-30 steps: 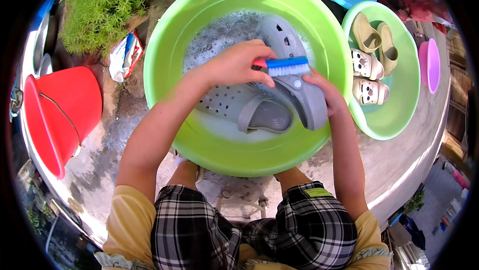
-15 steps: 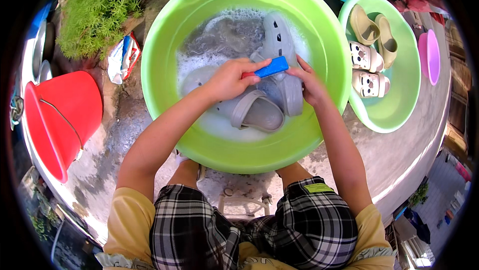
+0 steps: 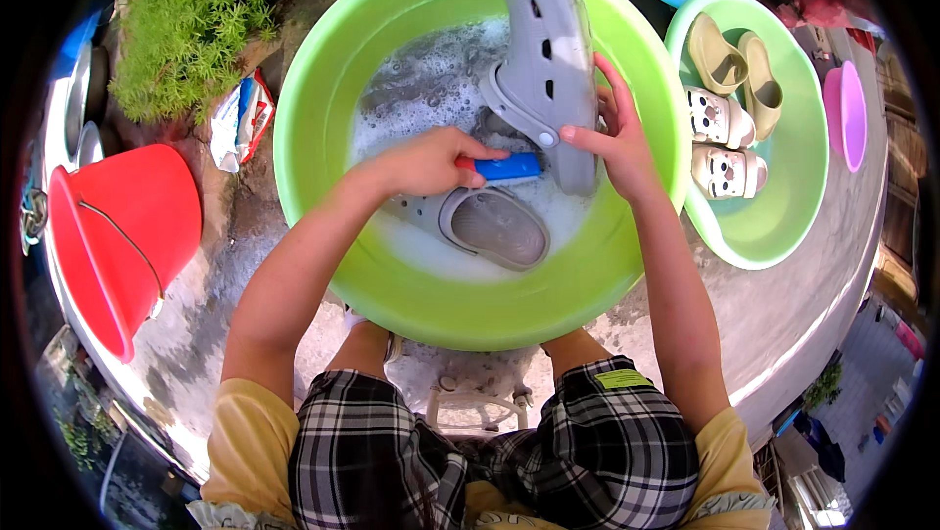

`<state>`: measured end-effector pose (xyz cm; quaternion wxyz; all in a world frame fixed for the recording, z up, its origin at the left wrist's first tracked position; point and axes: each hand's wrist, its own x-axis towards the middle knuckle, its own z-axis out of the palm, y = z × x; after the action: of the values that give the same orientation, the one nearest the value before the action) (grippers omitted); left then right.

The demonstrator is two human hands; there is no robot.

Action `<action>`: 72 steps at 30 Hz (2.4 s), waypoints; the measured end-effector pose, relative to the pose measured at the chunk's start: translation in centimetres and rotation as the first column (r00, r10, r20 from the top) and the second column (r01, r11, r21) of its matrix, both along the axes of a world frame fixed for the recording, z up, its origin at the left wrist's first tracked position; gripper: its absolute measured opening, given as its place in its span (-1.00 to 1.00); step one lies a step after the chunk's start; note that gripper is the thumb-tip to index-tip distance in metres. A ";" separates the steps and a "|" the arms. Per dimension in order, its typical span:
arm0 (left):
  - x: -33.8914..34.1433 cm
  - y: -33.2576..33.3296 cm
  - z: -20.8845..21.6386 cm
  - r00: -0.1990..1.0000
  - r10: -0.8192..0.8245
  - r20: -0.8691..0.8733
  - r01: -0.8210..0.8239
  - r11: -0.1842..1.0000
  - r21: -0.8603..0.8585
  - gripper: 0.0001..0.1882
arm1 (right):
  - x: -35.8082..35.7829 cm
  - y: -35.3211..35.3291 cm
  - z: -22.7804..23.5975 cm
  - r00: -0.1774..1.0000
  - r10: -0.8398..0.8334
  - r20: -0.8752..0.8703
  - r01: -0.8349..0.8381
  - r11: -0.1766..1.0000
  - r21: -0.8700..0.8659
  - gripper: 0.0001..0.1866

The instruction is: The person scrubs a pair of grey clogs with a blue brush in a green basin filled with soapy water. They scrub the exterior, interior, and sole of the shoes, then rinse them under a running tap and place them in a separate basin.

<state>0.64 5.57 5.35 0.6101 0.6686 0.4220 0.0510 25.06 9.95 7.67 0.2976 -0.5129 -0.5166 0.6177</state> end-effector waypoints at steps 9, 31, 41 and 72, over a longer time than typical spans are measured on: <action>-6.3 1.6 1.5 0.943 0.120 -0.311 -0.159 0.982 -0.103 -0.54 | -2.5 -1.7 -4.4 0.449 0.131 0.884 -0.445 0.891 0.094 0.08; -6.9 -2.4 1.1 0.771 0.385 -0.507 -0.283 0.921 0.269 -0.58 | -4.8 -2.8 -5.7 0.345 0.351 0.871 -0.407 0.892 -0.198 -0.01; -6.1 -2.9 1.4 0.767 0.487 -0.418 -0.414 0.873 0.257 -0.56 | -4.9 -4.6 -6.4 0.433 0.267 0.861 -0.431 0.900 -0.062 0.07; -6.4 -3.9 0.1 0.610 0.791 0.051 -0.765 0.571 0.297 -0.51 | -3.6 3.0 12.7 0.886 -0.025 -0.462 0.010 0.999 -0.035 -0.17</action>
<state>-5.77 1.67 5.46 0.4017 0.4979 0.6864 0.3458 21.51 12.93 20.33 0.4094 -0.3602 -0.4165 0.7274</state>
